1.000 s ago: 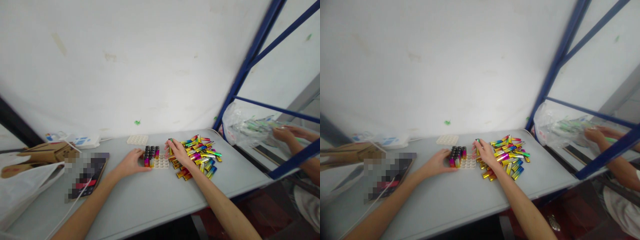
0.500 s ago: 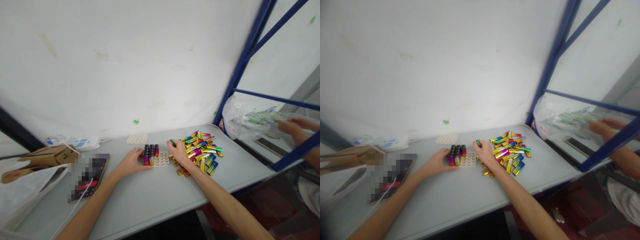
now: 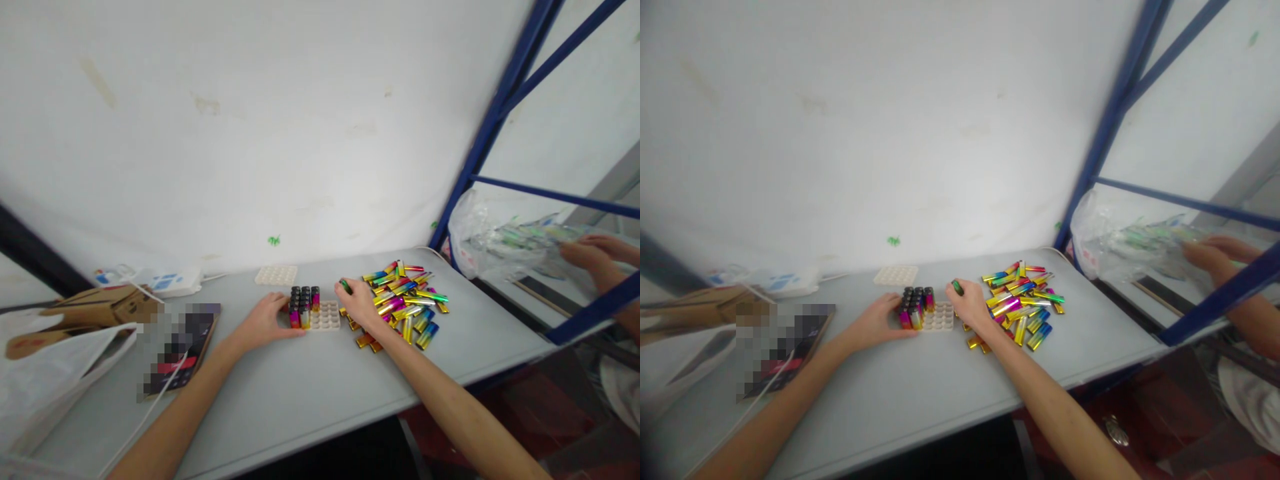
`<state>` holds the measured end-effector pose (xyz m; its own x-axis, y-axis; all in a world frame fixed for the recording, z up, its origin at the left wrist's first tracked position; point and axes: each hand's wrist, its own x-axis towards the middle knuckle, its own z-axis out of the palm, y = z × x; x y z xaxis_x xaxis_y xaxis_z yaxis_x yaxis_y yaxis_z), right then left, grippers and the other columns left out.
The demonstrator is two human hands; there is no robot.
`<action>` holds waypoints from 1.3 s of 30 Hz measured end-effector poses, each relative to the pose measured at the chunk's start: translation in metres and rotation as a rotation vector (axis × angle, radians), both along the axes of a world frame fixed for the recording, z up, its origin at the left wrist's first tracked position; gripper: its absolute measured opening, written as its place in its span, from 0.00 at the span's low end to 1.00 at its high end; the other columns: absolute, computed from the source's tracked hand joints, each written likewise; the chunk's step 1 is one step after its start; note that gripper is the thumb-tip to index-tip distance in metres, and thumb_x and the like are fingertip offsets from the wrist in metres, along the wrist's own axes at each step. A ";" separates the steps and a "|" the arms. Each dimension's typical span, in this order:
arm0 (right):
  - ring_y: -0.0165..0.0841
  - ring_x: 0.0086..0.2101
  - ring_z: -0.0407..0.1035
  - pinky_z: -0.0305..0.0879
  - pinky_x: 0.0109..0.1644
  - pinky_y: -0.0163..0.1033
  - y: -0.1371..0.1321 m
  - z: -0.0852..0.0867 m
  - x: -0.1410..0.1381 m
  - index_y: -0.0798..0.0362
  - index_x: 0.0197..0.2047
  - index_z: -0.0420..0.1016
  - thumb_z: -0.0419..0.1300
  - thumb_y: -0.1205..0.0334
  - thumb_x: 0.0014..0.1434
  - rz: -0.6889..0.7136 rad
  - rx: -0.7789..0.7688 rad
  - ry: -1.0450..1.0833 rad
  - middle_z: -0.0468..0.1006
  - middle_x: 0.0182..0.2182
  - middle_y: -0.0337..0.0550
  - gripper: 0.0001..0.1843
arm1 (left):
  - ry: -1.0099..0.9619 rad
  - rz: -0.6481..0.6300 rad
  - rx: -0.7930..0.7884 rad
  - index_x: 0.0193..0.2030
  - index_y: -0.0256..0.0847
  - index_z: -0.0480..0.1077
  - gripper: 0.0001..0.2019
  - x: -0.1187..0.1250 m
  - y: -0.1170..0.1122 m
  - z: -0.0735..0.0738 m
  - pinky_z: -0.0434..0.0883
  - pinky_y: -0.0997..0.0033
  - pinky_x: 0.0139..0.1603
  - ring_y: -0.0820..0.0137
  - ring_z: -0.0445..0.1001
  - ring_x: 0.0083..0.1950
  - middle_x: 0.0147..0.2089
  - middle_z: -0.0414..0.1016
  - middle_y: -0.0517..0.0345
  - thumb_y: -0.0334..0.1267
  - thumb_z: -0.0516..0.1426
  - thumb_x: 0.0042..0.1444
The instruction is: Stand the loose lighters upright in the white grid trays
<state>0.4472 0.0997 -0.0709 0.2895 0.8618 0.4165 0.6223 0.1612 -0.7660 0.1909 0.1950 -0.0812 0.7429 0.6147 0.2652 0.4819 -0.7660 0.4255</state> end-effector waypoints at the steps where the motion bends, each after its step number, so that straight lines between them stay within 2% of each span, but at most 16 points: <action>1: 0.29 0.26 0.52 0.44 0.31 0.38 0.000 0.000 0.001 0.47 0.22 0.53 0.50 0.44 0.61 -0.002 0.002 -0.009 0.54 0.21 0.33 0.22 | -0.004 0.000 0.001 0.39 0.42 0.75 0.31 0.000 0.000 0.000 0.74 0.56 0.50 0.52 0.77 0.46 0.42 0.78 0.51 0.68 0.70 0.45; 4: 0.30 0.26 0.54 0.47 0.31 0.37 -0.001 0.001 0.002 0.47 0.23 0.54 0.49 0.44 0.63 -0.011 0.028 -0.015 0.56 0.21 0.33 0.22 | -0.012 -0.002 0.001 0.40 0.42 0.76 0.31 0.000 0.000 -0.002 0.74 0.55 0.51 0.52 0.78 0.46 0.43 0.78 0.51 0.68 0.70 0.45; 7: 0.31 0.27 0.58 0.51 0.32 0.37 -0.002 0.002 0.002 0.47 0.27 0.57 0.51 0.40 0.68 0.003 0.031 -0.014 0.61 0.21 0.33 0.24 | -0.009 0.001 0.002 0.41 0.41 0.77 0.31 -0.001 0.001 -0.004 0.74 0.55 0.51 0.52 0.78 0.47 0.44 0.79 0.50 0.68 0.71 0.45; 9: 0.32 0.27 0.62 0.54 0.34 0.37 -0.003 0.003 0.003 0.47 0.31 0.61 0.51 0.40 0.71 0.053 0.015 -0.031 0.65 0.23 0.33 0.23 | -0.005 0.003 0.003 0.41 0.41 0.78 0.31 0.000 0.001 -0.004 0.75 0.55 0.51 0.51 0.78 0.47 0.44 0.79 0.49 0.68 0.71 0.45; 12: 0.34 0.30 0.67 0.59 0.37 0.37 -0.005 0.005 0.003 0.47 0.35 0.64 0.48 0.44 0.76 0.168 0.018 -0.103 0.72 0.27 0.36 0.20 | -0.005 0.007 0.001 0.41 0.42 0.78 0.31 0.000 0.000 -0.003 0.75 0.54 0.51 0.50 0.78 0.47 0.44 0.80 0.49 0.68 0.71 0.44; 16: 0.34 0.31 0.65 0.59 0.38 0.38 -0.009 0.006 0.003 0.47 0.30 0.60 0.50 0.44 0.77 0.236 0.071 -0.253 0.70 0.27 0.38 0.24 | 0.009 0.010 -0.011 0.42 0.40 0.79 0.31 0.001 -0.002 0.000 0.75 0.54 0.53 0.50 0.78 0.48 0.45 0.80 0.47 0.67 0.71 0.45; 18: 0.32 0.27 0.61 0.55 0.35 0.38 -0.010 0.007 0.002 0.47 0.28 0.59 0.51 0.44 0.77 0.261 0.019 -0.274 0.67 0.23 0.35 0.26 | 0.016 0.014 -0.021 0.43 0.40 0.80 0.32 0.000 -0.003 0.001 0.75 0.54 0.53 0.50 0.78 0.48 0.46 0.80 0.46 0.67 0.71 0.45; 20: 0.31 0.24 0.61 0.53 0.33 0.37 -0.011 0.006 0.002 0.48 0.28 0.62 0.52 0.43 0.77 0.295 -0.043 -0.262 0.69 0.21 0.34 0.27 | 0.014 0.020 -0.028 0.44 0.40 0.80 0.33 0.000 -0.003 0.001 0.75 0.54 0.53 0.50 0.78 0.49 0.46 0.81 0.46 0.67 0.71 0.44; 24: 0.32 0.26 0.67 0.55 0.34 0.36 -0.011 0.004 0.002 0.50 0.31 0.70 0.55 0.45 0.77 0.331 -0.115 -0.316 0.77 0.24 0.38 0.24 | -0.001 0.026 -0.023 0.44 0.41 0.80 0.32 0.000 -0.003 -0.001 0.75 0.54 0.53 0.51 0.78 0.48 0.45 0.81 0.48 0.67 0.71 0.44; 27: 0.34 0.29 0.71 0.58 0.36 0.37 -0.010 0.003 -0.001 0.50 0.36 0.77 0.59 0.48 0.76 0.350 -0.140 -0.425 0.81 0.29 0.41 0.19 | 0.000 0.020 -0.026 0.44 0.42 0.80 0.31 0.001 -0.002 -0.002 0.75 0.54 0.53 0.50 0.78 0.49 0.46 0.81 0.47 0.67 0.71 0.45; 30: 0.36 0.31 0.74 0.58 0.36 0.38 -0.009 0.004 -0.009 0.50 0.41 0.81 0.63 0.48 0.74 0.289 -0.162 -0.532 0.84 0.34 0.45 0.15 | -0.004 0.020 -0.029 0.43 0.42 0.80 0.30 0.001 -0.002 -0.002 0.75 0.55 0.53 0.51 0.78 0.49 0.46 0.82 0.47 0.66 0.71 0.45; 32: 0.36 0.30 0.74 0.56 0.35 0.38 -0.009 0.006 -0.015 0.50 0.39 0.82 0.63 0.46 0.73 0.204 -0.185 -0.607 0.84 0.33 0.47 0.18 | -0.001 0.029 -0.019 0.42 0.42 0.79 0.30 0.002 -0.001 -0.003 0.75 0.55 0.52 0.51 0.78 0.48 0.45 0.82 0.47 0.66 0.71 0.44; 34: 0.36 0.29 0.72 0.54 0.34 0.39 -0.009 0.008 -0.015 0.51 0.34 0.81 0.62 0.42 0.73 0.178 -0.195 -0.641 0.82 0.30 0.47 0.23 | 0.004 0.036 -0.008 0.41 0.42 0.79 0.29 0.002 -0.001 -0.002 0.75 0.55 0.51 0.51 0.78 0.47 0.44 0.81 0.48 0.66 0.71 0.45; 37: 0.36 0.29 0.72 0.56 0.35 0.38 -0.008 0.010 0.001 0.50 0.32 0.80 0.56 0.39 0.75 0.153 -0.148 -0.604 0.81 0.28 0.45 0.28 | -0.005 0.020 -0.008 0.41 0.43 0.78 0.29 0.002 -0.001 -0.002 0.74 0.55 0.50 0.52 0.78 0.46 0.43 0.81 0.49 0.67 0.70 0.46; 39: 0.38 0.33 0.74 0.61 0.40 0.39 -0.006 0.009 0.022 0.51 0.37 0.81 0.53 0.44 0.78 0.035 -0.105 -0.573 0.82 0.32 0.47 0.26 | -0.012 0.016 -0.008 0.40 0.43 0.77 0.30 0.002 -0.001 -0.001 0.74 0.55 0.50 0.52 0.78 0.45 0.43 0.80 0.50 0.68 0.70 0.46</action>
